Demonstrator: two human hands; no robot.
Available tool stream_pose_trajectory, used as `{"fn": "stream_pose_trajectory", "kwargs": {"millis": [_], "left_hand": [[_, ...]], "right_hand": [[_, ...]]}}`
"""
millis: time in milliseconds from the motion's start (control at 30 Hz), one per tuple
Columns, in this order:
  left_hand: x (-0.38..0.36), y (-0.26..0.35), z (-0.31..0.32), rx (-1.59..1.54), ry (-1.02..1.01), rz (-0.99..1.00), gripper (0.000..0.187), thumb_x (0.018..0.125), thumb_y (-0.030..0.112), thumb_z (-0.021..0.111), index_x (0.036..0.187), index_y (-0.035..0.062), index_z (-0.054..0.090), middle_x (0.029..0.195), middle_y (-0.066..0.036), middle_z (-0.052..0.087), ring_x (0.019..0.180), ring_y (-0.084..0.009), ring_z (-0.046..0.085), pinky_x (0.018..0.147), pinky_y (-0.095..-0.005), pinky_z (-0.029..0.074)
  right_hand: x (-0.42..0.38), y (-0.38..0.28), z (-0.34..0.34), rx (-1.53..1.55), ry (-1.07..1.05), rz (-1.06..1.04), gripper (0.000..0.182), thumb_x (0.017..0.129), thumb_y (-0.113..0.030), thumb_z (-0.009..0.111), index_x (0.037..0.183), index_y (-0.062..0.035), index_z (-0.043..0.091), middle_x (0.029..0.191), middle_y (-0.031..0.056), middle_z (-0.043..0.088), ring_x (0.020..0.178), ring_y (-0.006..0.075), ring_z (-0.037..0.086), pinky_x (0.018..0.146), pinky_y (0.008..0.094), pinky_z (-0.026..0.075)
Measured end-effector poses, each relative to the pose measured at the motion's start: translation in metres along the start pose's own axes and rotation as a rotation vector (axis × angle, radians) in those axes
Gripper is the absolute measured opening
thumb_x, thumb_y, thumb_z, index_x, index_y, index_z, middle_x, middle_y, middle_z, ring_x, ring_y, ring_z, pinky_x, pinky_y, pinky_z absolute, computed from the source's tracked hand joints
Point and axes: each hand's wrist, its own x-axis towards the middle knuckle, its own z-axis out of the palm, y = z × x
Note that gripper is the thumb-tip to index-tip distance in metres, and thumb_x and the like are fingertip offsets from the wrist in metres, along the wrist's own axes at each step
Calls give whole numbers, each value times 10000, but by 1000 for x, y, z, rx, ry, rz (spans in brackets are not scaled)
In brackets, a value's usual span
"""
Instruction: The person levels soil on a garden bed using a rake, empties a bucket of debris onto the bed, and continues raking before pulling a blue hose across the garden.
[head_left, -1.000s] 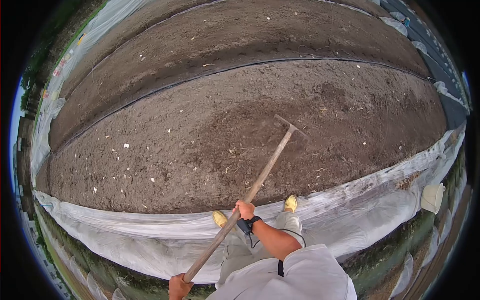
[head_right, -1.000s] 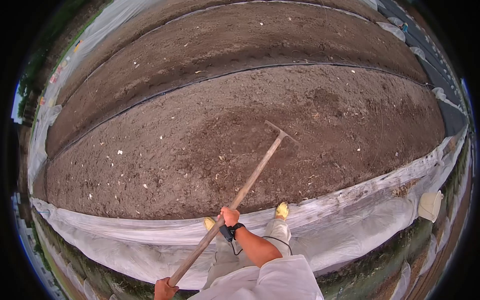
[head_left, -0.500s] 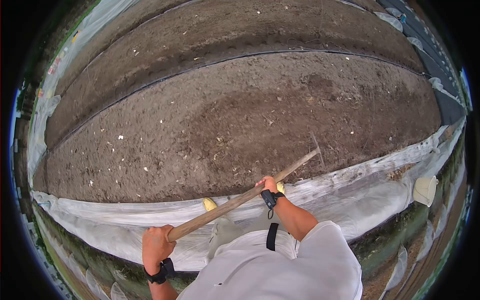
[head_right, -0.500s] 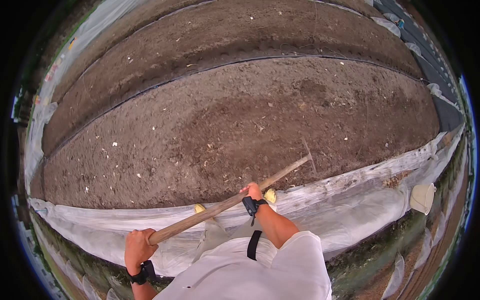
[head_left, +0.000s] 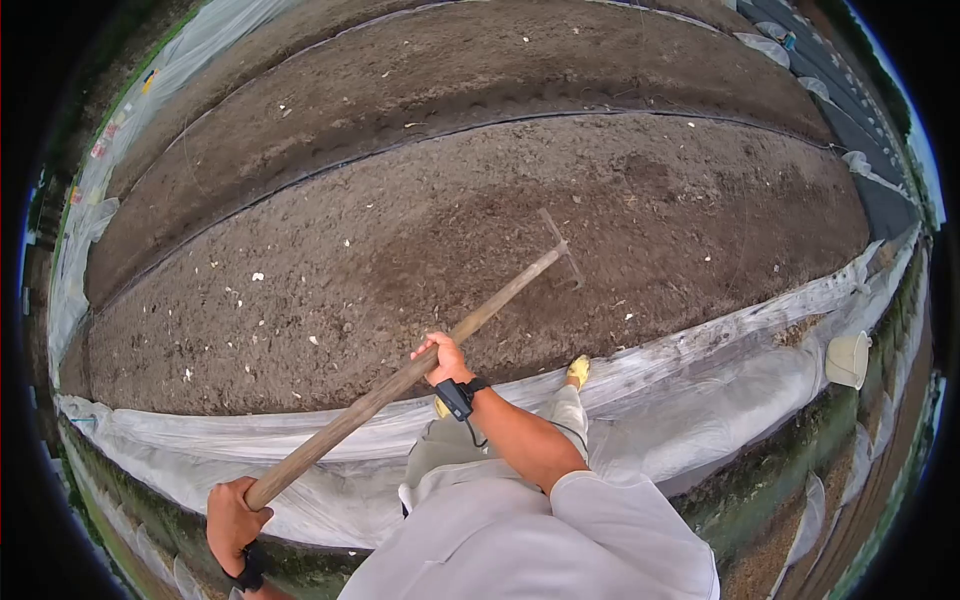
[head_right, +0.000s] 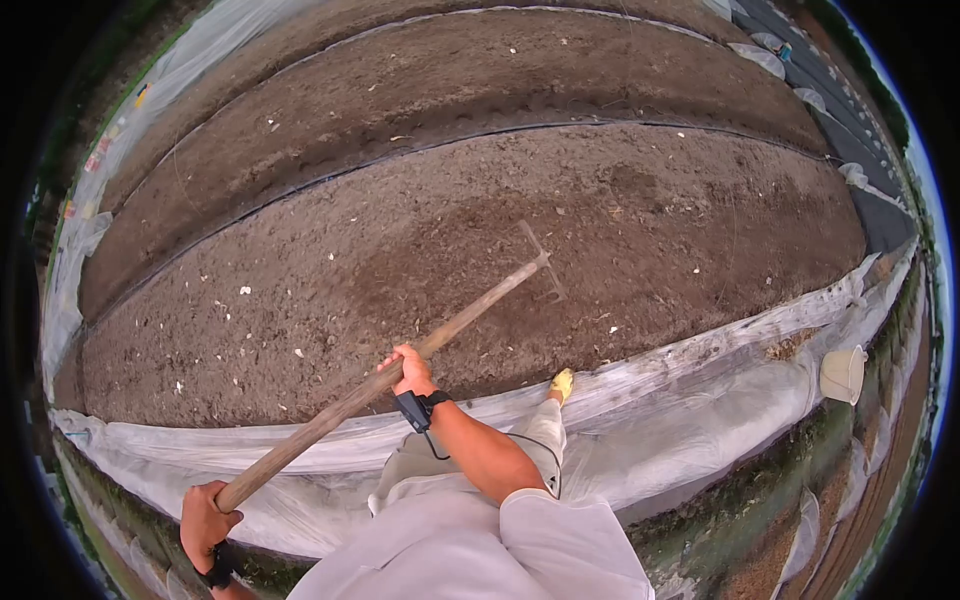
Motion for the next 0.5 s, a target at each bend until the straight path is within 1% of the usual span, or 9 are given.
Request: {"fn": "stream_pose_trajectory", "kwargs": {"millis": [33, 67, 133, 200, 300, 400, 433, 467, 500], "left_hand": [[27, -18, 23, 58, -79, 106, 255, 511, 123, 737, 735, 35, 653, 683, -189, 616, 658, -376, 607, 632, -425, 478], [47, -14, 46, 124, -120, 210, 237, 534, 147, 736, 738, 54, 658, 698, -165, 632, 675, -365, 613, 657, -431, 489], [72, 9, 89, 123, -151, 372, 195, 596, 140, 686, 783, 88, 661, 681, -150, 636, 686, -350, 622, 661, -438, 496], [77, 48, 110, 33, -184, 487, 146, 642, 113, 629, 784, 97, 656, 671, -153, 634, 658, -349, 623, 624, -428, 495], [75, 83, 138, -15, -163, 608, 134, 677, 80, 568, 782, 89, 650, 636, -164, 618, 625, -344, 621, 581, -424, 486], [76, 84, 122, 80, -145, 610, 150, 671, 66, 559, 791, 80, 648, 608, -160, 605, 617, -338, 620, 570, -424, 481], [75, 68, 108, 111, -84, 585, 170, 651, 67, 574, 801, 90, 653, 602, -150, 603, 614, -334, 619, 564, -419, 480], [69, 53, 78, 171, -97, 504, 180, 629, 77, 609, 801, 104, 655, 611, -138, 609, 619, -320, 623, 568, -414, 479], [57, 29, 47, 206, -39, 436, 208, 604, 82, 645, 809, 117, 664, 630, -132, 617, 627, -315, 622, 574, -405, 482]], "right_hand": [[-9, -24, -26, 16, 63, -75, 206, 801, -124, 562, 635, -83, 447, 606, 76, 475, 583, 224, 504, 633, 421, 502], [-23, -47, -56, 48, 106, -172, 214, 802, -114, 555, 630, -94, 429, 596, 60, 456, 585, 213, 482, 660, 406, 487], [-64, -94, -110, 97, 285, -296, 214, 792, -118, 557, 628, -94, 422, 589, 53, 450, 567, 201, 458, 639, 384, 478], [-102, -136, -173, 85, 393, -349, 213, 785, -125, 538, 611, -107, 417, 573, 38, 451, 541, 191, 458, 608, 355, 477], [-128, -161, -245, 137, 541, -396, 192, 774, -121, 467, 594, -120, 398, 540, 31, 431, 517, 191, 454, 587, 344, 477], [-93, -129, -264, 48, 572, -362, 174, 777, -124, 476, 627, -128, 387, 549, 26, 432, 510, 179, 454, 571, 352, 476], [-70, -101, -247, 113, 567, -313, 166, 738, -105, 455, 587, -126, 389, 544, 27, 431, 524, 195, 450, 585, 335, 474], [-54, -64, -213, 110, 492, -216, 170, 734, -108, 462, 581, -129, 389, 549, 28, 431, 524, 194, 446, 589, 335, 472], [-28, -20, -182, 127, 445, -111, 173, 727, -107, 486, 579, -130, 399, 551, 30, 436, 524, 197, 448, 600, 337, 474]]}}
